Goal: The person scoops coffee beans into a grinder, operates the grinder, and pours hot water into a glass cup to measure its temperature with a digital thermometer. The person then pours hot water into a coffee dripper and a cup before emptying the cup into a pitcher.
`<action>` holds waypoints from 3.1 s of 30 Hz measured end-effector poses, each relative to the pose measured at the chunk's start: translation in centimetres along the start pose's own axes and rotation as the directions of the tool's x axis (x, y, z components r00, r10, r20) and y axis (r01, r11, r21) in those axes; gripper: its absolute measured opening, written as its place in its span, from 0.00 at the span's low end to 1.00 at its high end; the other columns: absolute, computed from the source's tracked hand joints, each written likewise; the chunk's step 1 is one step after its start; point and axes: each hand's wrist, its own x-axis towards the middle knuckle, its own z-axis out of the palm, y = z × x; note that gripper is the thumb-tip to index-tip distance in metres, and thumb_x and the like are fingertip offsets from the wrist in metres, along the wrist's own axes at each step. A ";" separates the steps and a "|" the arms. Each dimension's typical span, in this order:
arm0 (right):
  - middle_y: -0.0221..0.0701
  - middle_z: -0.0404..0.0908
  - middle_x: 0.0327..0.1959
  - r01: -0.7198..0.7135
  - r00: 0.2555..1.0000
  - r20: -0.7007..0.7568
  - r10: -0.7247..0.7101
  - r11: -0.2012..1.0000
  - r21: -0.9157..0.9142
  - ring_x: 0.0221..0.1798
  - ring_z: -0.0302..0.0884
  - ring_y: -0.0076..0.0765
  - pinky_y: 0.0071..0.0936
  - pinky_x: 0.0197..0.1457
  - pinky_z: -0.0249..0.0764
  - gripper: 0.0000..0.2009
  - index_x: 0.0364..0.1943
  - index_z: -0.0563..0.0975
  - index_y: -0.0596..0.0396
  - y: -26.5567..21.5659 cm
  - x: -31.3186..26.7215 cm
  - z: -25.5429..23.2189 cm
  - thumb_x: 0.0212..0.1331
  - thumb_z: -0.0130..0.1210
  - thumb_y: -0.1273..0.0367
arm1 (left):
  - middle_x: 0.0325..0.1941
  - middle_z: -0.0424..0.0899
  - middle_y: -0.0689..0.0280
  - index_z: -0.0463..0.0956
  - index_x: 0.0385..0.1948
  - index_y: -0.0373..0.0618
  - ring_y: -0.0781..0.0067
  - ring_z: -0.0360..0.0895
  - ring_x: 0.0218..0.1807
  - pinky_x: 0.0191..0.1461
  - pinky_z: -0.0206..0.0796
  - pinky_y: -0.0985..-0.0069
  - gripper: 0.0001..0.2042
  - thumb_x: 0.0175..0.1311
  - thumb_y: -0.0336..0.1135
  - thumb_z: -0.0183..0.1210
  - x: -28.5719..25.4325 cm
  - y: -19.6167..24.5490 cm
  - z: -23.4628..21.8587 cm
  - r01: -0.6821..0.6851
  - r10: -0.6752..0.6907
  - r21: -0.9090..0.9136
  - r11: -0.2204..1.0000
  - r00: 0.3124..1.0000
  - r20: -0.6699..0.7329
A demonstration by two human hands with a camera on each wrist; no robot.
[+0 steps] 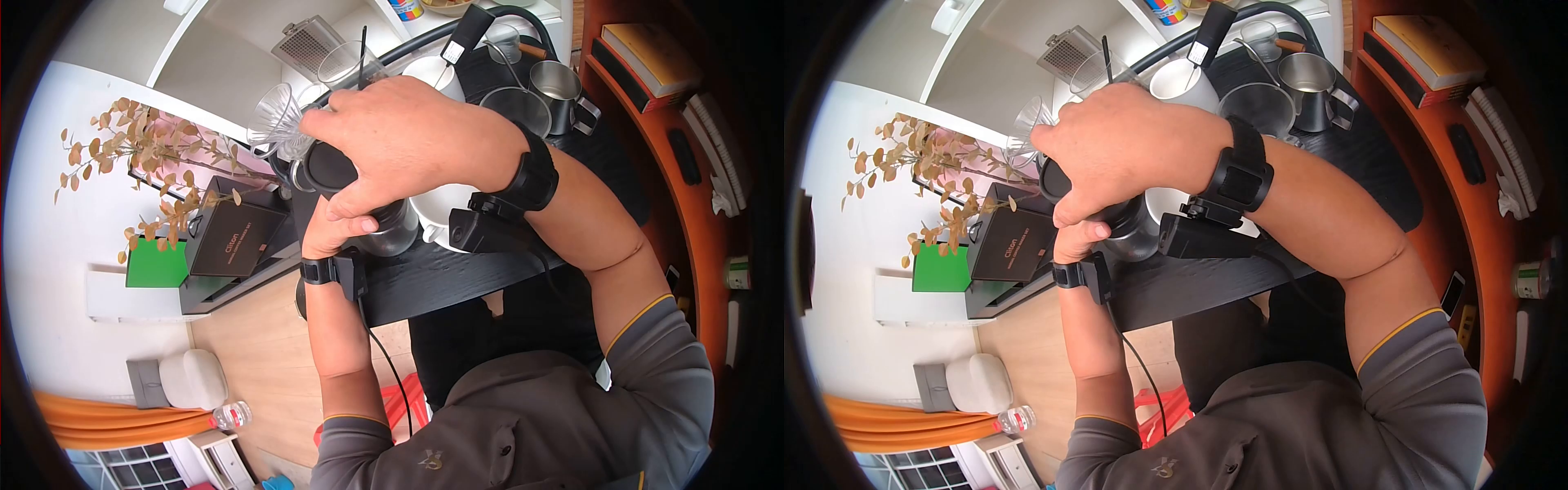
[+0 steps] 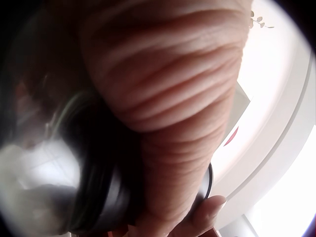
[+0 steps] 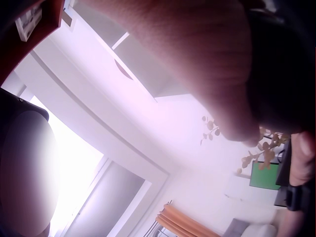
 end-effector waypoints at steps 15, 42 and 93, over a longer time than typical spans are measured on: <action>0.45 0.79 0.34 0.067 0.998 0.006 -0.067 0.998 0.017 0.35 0.81 0.56 0.46 0.38 0.75 0.32 0.50 0.75 0.57 0.4 0.0 0.1 0.45 0.64 0.49 | 0.56 0.80 0.65 0.71 0.61 0.38 0.71 0.76 0.57 0.63 0.65 0.70 0.45 0.33 0.41 0.82 0.0 -0.5 -0.7 0.008 -0.009 0.021 1.000 1.000 0.013; 0.44 0.80 0.39 0.095 0.994 0.044 -0.098 0.993 0.063 0.44 0.79 0.57 0.45 0.51 0.71 0.35 0.58 0.73 0.57 0.2 0.0 0.1 0.47 0.65 0.51 | 0.59 0.77 0.65 0.68 0.64 0.39 0.70 0.74 0.61 0.66 0.64 0.71 0.47 0.34 0.38 0.82 -0.3 -0.1 -0.8 0.021 -0.021 0.001 1.000 0.999 0.043; 0.47 0.75 0.58 0.209 0.974 -0.077 -0.212 0.977 -0.044 0.54 0.71 0.55 0.43 0.61 0.69 0.37 0.69 0.66 0.55 -2.6 0.2 2.1 0.60 0.61 0.50 | 0.56 0.79 0.65 0.69 0.63 0.43 0.68 0.74 0.59 0.64 0.69 0.70 0.42 0.38 0.25 0.76 0.1 2.4 -0.5 -0.089 0.071 0.148 0.985 0.990 0.123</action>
